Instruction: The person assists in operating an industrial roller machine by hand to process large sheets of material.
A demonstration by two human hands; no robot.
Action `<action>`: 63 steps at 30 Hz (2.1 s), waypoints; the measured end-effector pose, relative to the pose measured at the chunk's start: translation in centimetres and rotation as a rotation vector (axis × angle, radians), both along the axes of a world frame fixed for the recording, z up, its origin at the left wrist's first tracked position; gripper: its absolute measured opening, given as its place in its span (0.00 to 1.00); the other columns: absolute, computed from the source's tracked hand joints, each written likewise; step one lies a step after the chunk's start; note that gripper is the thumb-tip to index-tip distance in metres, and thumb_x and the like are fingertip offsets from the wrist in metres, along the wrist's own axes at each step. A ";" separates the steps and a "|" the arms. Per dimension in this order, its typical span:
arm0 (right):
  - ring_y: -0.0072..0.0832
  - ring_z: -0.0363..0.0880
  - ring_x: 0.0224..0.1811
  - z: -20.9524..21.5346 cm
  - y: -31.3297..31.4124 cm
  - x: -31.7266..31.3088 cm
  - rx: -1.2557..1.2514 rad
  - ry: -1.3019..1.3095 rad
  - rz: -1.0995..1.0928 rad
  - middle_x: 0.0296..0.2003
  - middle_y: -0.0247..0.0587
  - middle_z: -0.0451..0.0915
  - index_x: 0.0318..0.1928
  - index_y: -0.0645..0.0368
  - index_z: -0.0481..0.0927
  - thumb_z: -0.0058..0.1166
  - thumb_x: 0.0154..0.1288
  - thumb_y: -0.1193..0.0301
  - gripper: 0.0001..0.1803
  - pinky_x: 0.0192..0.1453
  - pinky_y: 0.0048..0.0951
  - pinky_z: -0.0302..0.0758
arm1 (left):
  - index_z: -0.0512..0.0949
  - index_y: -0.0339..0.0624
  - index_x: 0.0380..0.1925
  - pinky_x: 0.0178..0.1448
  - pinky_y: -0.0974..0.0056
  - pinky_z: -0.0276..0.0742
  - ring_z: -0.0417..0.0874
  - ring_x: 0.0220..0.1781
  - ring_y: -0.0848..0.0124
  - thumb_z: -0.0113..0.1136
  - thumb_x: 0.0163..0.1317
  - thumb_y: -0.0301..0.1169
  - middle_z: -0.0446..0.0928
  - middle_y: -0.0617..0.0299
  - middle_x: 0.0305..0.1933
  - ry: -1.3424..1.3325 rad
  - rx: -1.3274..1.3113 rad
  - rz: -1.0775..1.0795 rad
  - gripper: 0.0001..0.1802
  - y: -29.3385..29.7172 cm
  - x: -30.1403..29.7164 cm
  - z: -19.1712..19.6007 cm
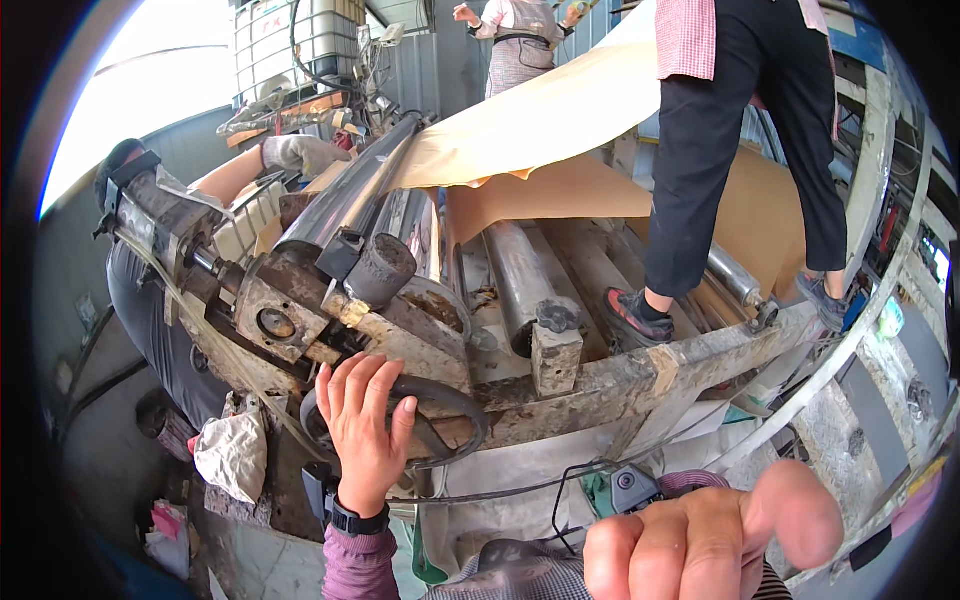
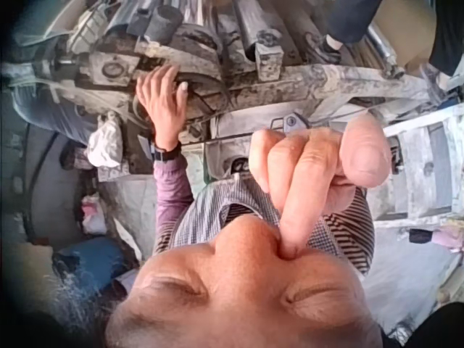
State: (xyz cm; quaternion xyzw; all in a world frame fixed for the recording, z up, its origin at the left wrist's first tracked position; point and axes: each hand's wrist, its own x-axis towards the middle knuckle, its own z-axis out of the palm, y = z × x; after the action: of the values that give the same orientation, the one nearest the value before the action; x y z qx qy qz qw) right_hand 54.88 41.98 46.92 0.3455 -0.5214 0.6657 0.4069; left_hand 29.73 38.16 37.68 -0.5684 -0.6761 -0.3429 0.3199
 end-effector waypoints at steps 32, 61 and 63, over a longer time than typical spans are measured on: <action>0.33 0.70 0.56 2.7 1.3 -1.2 0.332 -0.563 -0.133 0.64 0.47 0.63 0.70 0.60 0.54 0.47 0.55 0.86 0.40 0.55 0.34 0.72 | 0.76 0.44 0.52 0.74 0.47 0.45 0.68 0.63 0.56 0.48 0.69 0.46 0.74 0.56 0.55 0.024 -0.052 0.060 0.21 -0.4 -0.4 -0.5; 0.47 0.74 0.31 -9.2 6.8 -16.7 0.662 -0.517 -1.051 0.29 0.48 0.73 0.33 0.64 0.75 0.55 0.67 0.63 0.15 0.35 0.39 0.70 | 0.73 0.39 0.58 0.66 0.52 0.66 0.70 0.63 0.50 0.59 0.59 0.26 0.71 0.50 0.61 -0.197 0.301 -0.104 0.25 -4.7 -1.2 -3.4; 0.47 0.74 0.31 -9.2 7.0 -17.0 0.618 -0.457 -1.098 0.29 0.48 0.73 0.34 0.65 0.76 0.58 0.65 0.63 0.15 0.35 0.39 0.70 | 0.72 0.37 0.58 0.66 0.52 0.67 0.70 0.63 0.49 0.60 0.58 0.25 0.71 0.49 0.60 -0.187 0.305 -0.092 0.25 -5.0 -1.1 -3.1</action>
State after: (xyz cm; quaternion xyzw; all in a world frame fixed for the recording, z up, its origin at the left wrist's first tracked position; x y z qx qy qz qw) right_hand 37.83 48.99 37.68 -0.0190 -0.8613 0.2387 0.4481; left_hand 28.63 33.16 34.56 -0.5091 -0.6163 -0.5070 0.3224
